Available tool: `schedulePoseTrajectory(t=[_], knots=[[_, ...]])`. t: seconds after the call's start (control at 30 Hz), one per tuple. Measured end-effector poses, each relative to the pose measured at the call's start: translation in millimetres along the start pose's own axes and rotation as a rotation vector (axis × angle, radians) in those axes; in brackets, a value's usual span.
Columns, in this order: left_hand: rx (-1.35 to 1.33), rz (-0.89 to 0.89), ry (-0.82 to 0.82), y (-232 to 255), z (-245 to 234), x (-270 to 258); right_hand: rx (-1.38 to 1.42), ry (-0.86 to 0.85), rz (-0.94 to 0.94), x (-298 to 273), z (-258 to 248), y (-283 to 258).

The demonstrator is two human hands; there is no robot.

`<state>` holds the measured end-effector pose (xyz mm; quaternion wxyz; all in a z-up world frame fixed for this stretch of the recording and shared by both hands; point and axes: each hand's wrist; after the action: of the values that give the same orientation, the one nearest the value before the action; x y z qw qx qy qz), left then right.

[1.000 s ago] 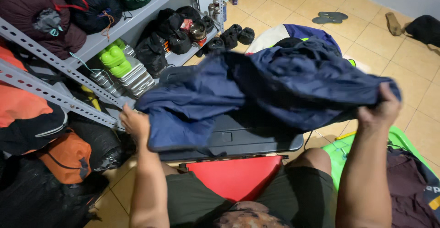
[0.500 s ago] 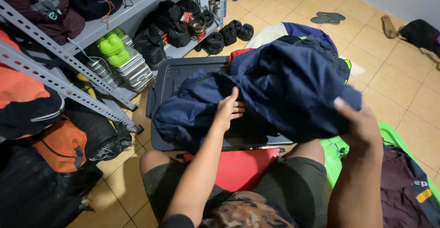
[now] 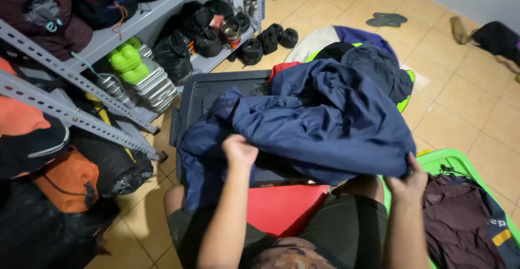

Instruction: The person folds a green garment and places it into a red storage bag, then unfolds and spreads out a larger blue and red jacket.

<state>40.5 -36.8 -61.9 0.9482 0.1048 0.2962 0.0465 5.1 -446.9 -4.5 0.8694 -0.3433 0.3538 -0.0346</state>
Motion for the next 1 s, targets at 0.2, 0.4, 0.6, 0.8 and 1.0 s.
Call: schedulePoseTrajectory(t=[0.2, 0.4, 0.6, 0.8, 1.0], knots=[[0.135, 0.044, 0.13, 79.2, -15.9, -59.2, 0.416, -0.206, -0.052, 6.0, -2.0, 26.4], [0.178, 0.165, 0.296, 119.2, -43.2, -46.3, 0.441, -0.26, -0.194, 70.3, 24.6, 2.8], [-0.027, 0.339, 0.172, 145.0, 24.6, -62.0, 0.404, -0.333, -0.256, 72.5, 65.6, 1.6], [0.299, -0.226, 0.45, 137.1, -17.6, 8.7, -0.036, -0.341, -0.049, 141.2, 91.3, 5.8], [1.427, 0.564, 0.687, 216.0, 97.4, 130.8, 0.134, -0.336, -0.227, 198.6, 240.1, -93.2]])
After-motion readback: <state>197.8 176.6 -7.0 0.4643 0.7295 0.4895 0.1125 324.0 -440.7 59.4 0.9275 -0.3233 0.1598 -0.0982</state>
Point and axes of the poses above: each hand's wrist, its own x-axis towards the middle knuckle, its own z-axis out of the palm, y = z × x, and after that the axes turned 1 degree about -z, right-handed
